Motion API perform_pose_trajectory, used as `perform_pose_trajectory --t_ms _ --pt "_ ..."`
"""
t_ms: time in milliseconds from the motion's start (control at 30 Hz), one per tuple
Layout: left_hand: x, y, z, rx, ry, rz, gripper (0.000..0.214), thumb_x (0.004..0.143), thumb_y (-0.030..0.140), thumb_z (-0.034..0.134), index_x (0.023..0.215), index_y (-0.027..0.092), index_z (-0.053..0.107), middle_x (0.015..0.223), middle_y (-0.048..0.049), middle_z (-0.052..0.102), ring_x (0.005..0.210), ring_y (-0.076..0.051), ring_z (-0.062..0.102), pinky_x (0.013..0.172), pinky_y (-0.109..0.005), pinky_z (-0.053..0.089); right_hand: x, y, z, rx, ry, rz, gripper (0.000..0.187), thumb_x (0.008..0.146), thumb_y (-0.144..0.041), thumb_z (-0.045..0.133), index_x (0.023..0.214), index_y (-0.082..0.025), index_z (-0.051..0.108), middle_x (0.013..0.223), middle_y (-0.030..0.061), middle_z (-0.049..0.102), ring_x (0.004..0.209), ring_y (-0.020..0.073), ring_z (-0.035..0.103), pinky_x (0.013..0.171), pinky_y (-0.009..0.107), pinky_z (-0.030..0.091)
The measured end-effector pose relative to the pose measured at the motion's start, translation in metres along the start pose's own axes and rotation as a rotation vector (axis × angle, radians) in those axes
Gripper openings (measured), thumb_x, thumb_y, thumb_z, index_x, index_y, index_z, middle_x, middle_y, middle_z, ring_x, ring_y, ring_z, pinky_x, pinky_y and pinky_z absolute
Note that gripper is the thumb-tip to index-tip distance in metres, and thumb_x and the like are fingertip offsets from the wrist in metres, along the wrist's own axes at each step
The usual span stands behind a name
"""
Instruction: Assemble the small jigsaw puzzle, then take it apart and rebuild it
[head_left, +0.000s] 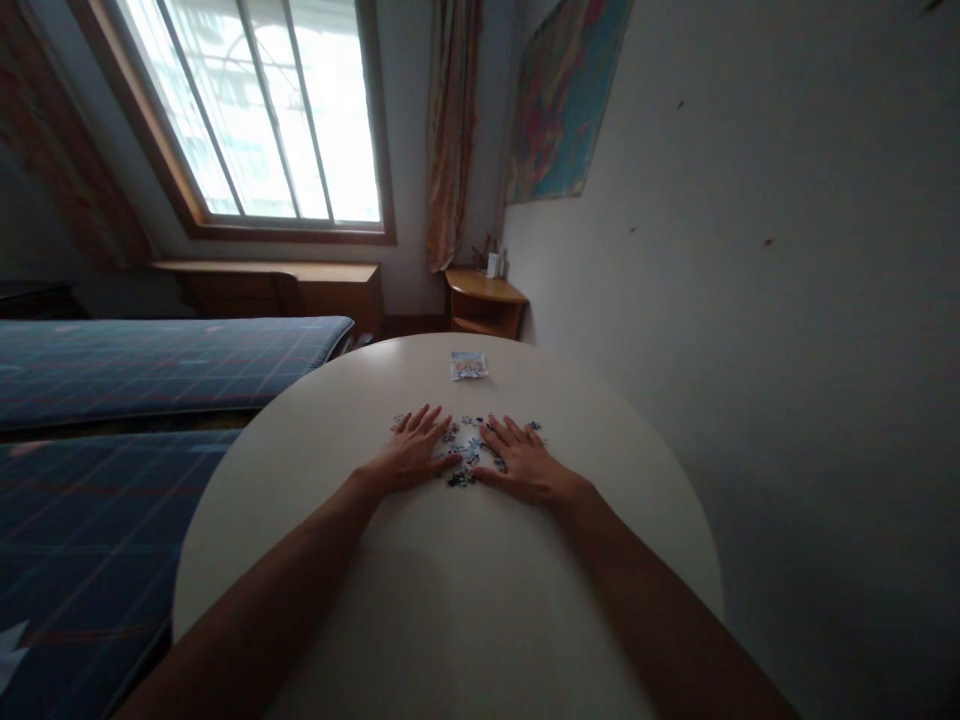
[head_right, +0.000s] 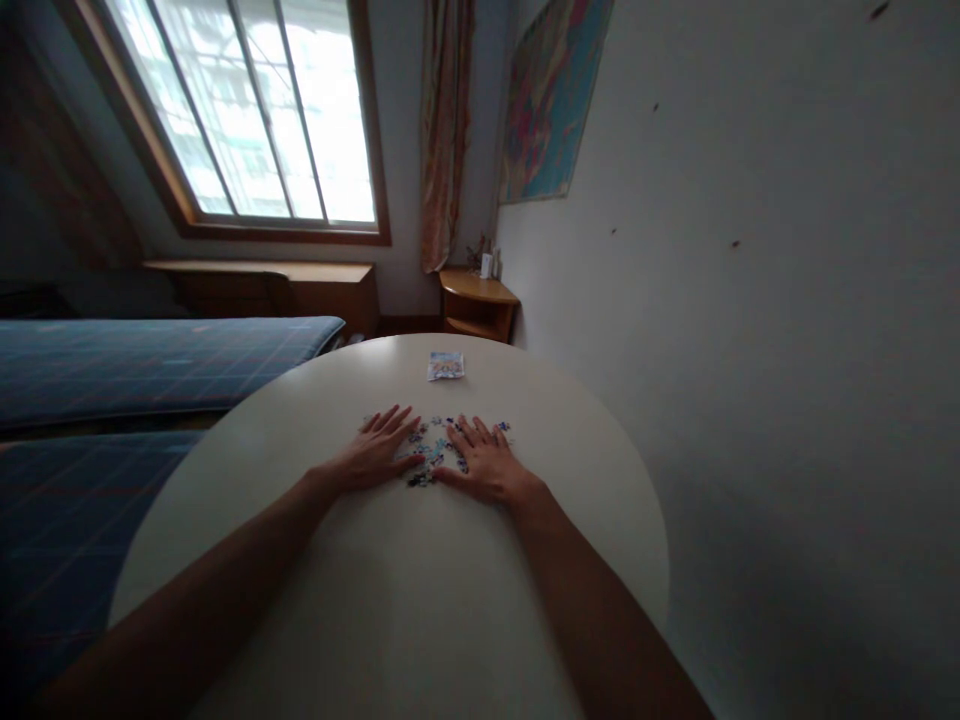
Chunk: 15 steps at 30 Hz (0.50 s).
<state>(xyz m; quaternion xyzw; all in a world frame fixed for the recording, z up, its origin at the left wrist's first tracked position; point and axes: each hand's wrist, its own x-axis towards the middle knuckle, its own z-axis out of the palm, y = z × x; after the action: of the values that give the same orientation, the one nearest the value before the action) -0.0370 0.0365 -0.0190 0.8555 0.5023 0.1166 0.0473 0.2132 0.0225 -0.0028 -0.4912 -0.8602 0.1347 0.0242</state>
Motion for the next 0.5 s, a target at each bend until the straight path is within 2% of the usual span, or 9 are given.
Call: perform_pose_trajectory --t_ms 100,300,500 --pt "0.002 0.002 0.004 -0.024 0.041 -0.074 0.069 0.093 0.061 0.039 0.148 0.019 0.036 0.157 -0.0114 0.030 0.147 -0.030 0.019 0.118 -0.049 0.018 -0.002 -0.004 -0.002 -0.004 -0.006 -0.042 0.093 0.083 -0.083 0.025 0.156 -0.025 0.016 0.163 0.0075 0.006 0.150 0.0313 -0.001 0.117 0.053 -0.003" --pt "0.009 0.006 0.009 -0.090 0.156 -0.138 0.056 0.094 0.048 0.045 0.140 0.016 0.046 0.149 -0.0124 0.045 0.140 -0.028 0.036 0.116 -0.044 0.027 -0.002 -0.023 -0.001 -0.045 0.025 -0.174 0.093 0.083 -0.082 0.027 0.155 -0.023 0.021 0.162 0.0082 0.014 0.149 0.0326 0.001 0.118 0.052 0.003" --pt "0.013 0.003 0.010 -0.096 0.233 -0.217 0.043 0.093 0.034 0.048 0.132 0.018 0.052 0.145 -0.0104 0.049 0.138 -0.027 0.039 0.115 -0.044 0.030 -0.001 -0.027 0.002 -0.060 0.051 -0.086 0.097 0.085 -0.081 0.020 0.155 -0.014 0.018 0.162 0.0127 0.015 0.149 0.0326 0.005 0.119 0.050 0.005"
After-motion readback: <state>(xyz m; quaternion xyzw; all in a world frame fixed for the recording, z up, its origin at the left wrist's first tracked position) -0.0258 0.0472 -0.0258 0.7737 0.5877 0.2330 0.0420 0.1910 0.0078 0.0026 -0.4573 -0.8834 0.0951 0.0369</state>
